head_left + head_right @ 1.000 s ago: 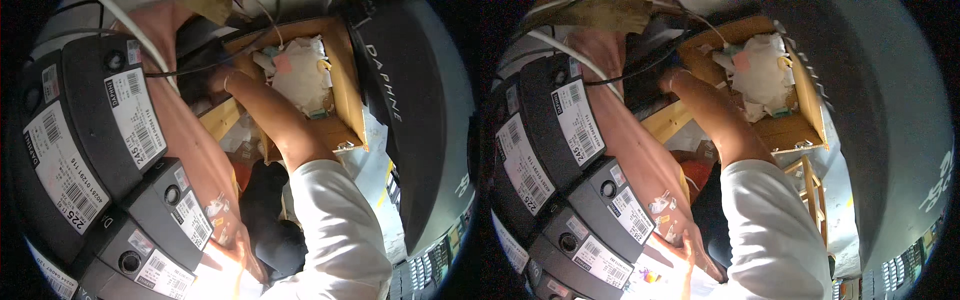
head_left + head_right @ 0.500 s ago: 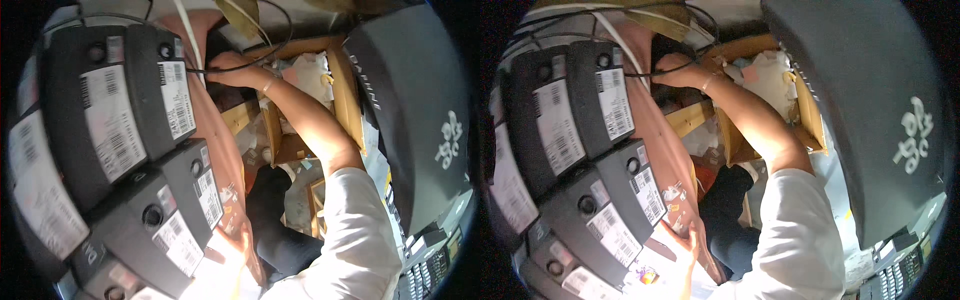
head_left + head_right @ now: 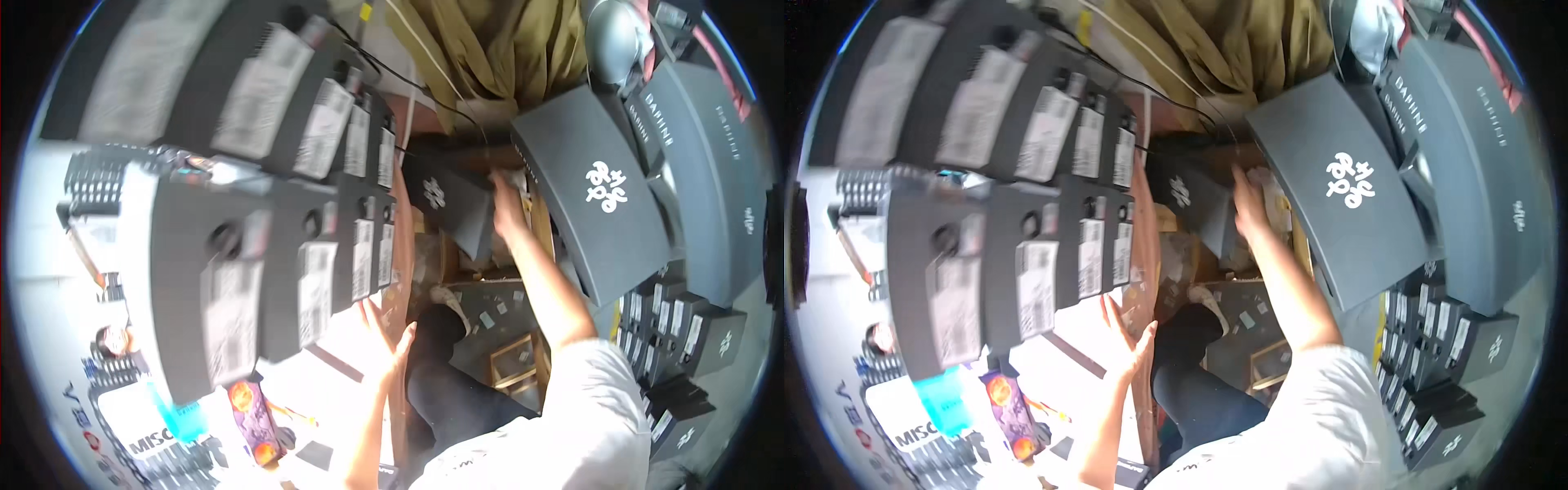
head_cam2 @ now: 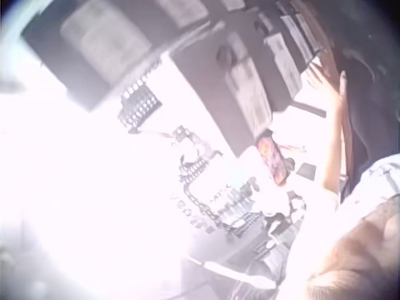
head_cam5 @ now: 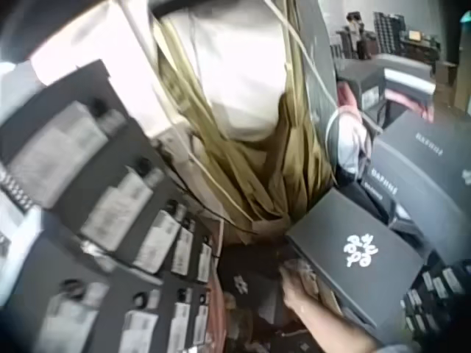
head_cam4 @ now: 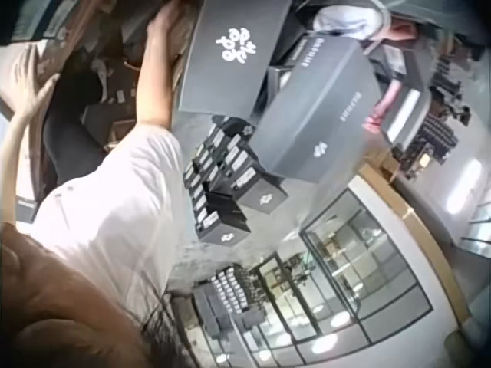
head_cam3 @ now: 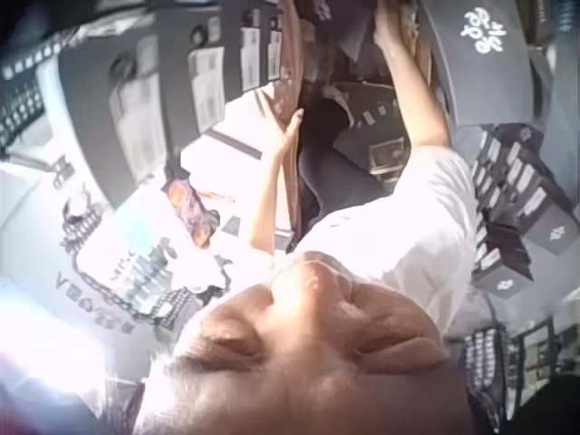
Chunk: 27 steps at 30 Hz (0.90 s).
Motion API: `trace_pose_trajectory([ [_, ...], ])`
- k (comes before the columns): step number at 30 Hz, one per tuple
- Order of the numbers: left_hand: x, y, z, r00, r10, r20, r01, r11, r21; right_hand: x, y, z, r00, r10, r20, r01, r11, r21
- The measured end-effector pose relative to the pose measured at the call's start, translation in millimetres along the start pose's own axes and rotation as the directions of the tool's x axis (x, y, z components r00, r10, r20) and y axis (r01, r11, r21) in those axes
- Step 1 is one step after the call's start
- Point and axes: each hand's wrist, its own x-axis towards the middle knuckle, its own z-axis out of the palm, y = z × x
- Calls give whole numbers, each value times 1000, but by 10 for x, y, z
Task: Organizing shoe boxes and applying a cleaning or adhesive solution to a box on a workbench.
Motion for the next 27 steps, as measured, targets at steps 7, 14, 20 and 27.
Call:
trace_pose_trajectory([
  [7,-718,396,-422,992,-70,105,105,918,-383,-1717,362,-1597,973,93,-209,-43,972,230],
  [14,-2101,738,-407,856,-178,486,470,-124,-874,-3269,-624,-1613,827,474,301,-551,790,270],
  [20,-2610,749,-992,939,-319,126,-32,-446,-894,-3917,-509,-1128,703,366,610,-373,920,-122],
  [27,-3429,120,-1322,783,-621,50,-360,-517,-776,-4693,-403,-329,174,167,970,283,935,-212],
])
